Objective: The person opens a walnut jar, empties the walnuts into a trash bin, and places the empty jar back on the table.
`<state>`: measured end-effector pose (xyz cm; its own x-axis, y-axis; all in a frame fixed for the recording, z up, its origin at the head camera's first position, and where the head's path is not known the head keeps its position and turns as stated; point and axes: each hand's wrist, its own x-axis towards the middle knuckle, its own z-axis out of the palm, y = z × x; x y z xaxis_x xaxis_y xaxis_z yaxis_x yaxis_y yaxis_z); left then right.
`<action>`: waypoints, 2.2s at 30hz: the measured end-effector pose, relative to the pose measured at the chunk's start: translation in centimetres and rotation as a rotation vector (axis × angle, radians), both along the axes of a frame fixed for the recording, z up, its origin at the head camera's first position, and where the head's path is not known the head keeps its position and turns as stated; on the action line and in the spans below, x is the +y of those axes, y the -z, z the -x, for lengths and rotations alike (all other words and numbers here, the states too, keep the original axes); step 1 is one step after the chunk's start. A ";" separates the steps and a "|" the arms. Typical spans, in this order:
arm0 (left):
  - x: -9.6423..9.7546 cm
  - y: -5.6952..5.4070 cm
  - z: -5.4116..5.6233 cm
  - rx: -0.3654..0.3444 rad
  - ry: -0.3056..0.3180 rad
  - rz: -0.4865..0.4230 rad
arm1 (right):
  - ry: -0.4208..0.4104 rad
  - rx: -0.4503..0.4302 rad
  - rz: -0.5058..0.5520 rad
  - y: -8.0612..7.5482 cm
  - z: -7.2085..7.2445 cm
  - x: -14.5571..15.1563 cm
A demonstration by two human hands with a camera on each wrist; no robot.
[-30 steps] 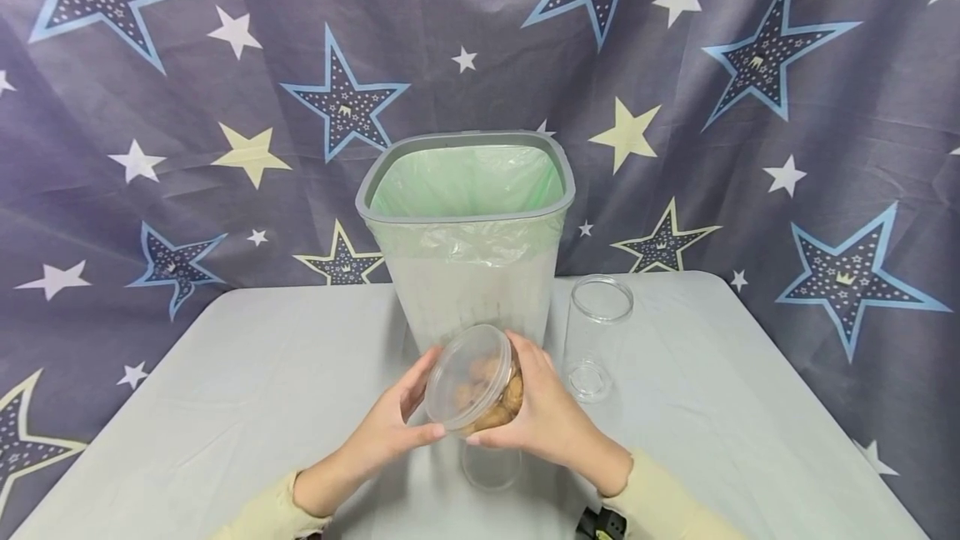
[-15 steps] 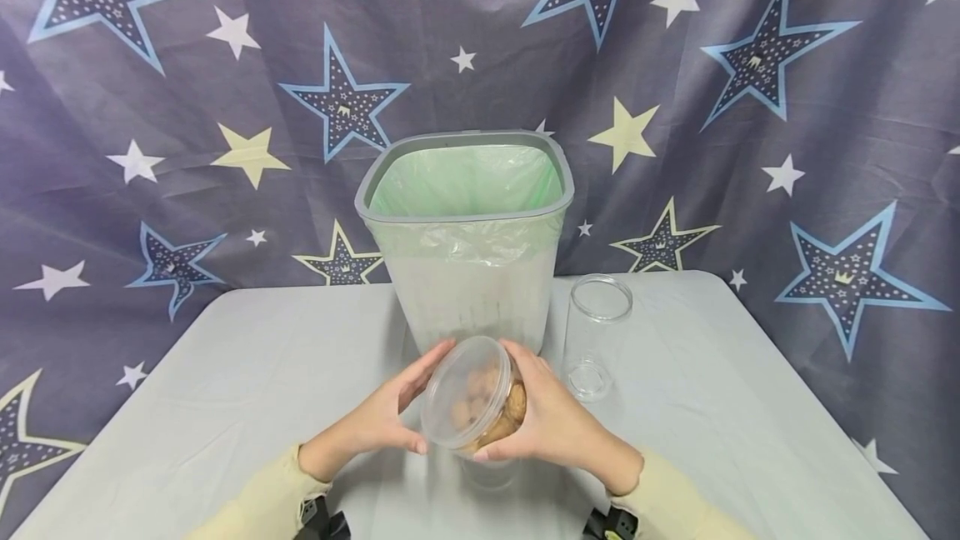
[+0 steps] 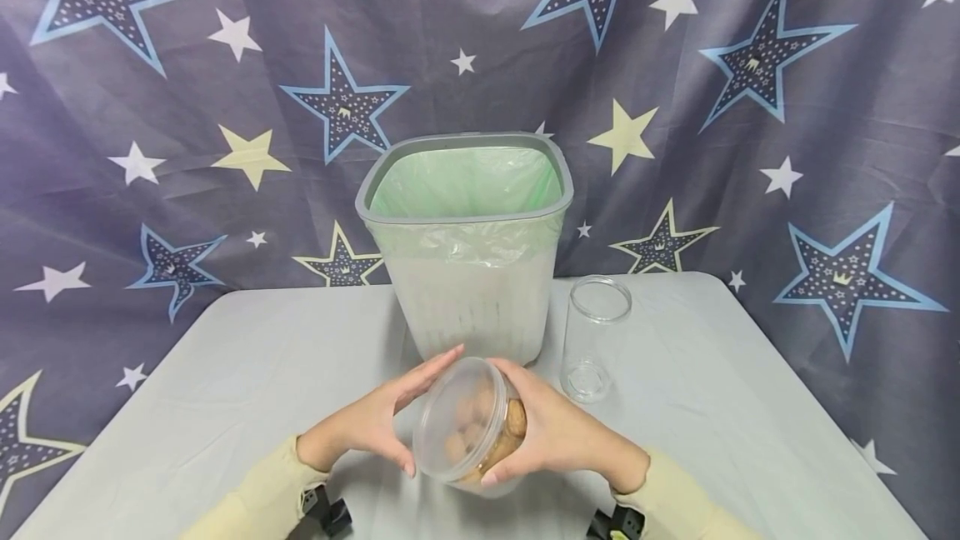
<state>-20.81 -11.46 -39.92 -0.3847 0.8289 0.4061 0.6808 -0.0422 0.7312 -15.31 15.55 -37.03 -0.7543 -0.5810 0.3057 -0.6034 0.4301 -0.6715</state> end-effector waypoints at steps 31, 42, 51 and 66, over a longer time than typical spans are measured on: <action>0.3 0.1 -0.6 -0.033 0.049 -0.066 | -0.129 -0.013 0.008 0.1 0.4 0.7; 0.4 0.5 -0.7 -0.042 0.037 -0.111 | -0.075 0.008 0.010 0.1 0.1 0.4; 0.4 0.8 -1.0 -0.089 -0.050 -0.128 | 0.021 0.018 -0.010 0.1 0.0 -0.1; 1.2 1.1 -1.4 -0.182 -0.231 -0.209 | 0.165 0.056 0.061 0.2 0.1 -0.9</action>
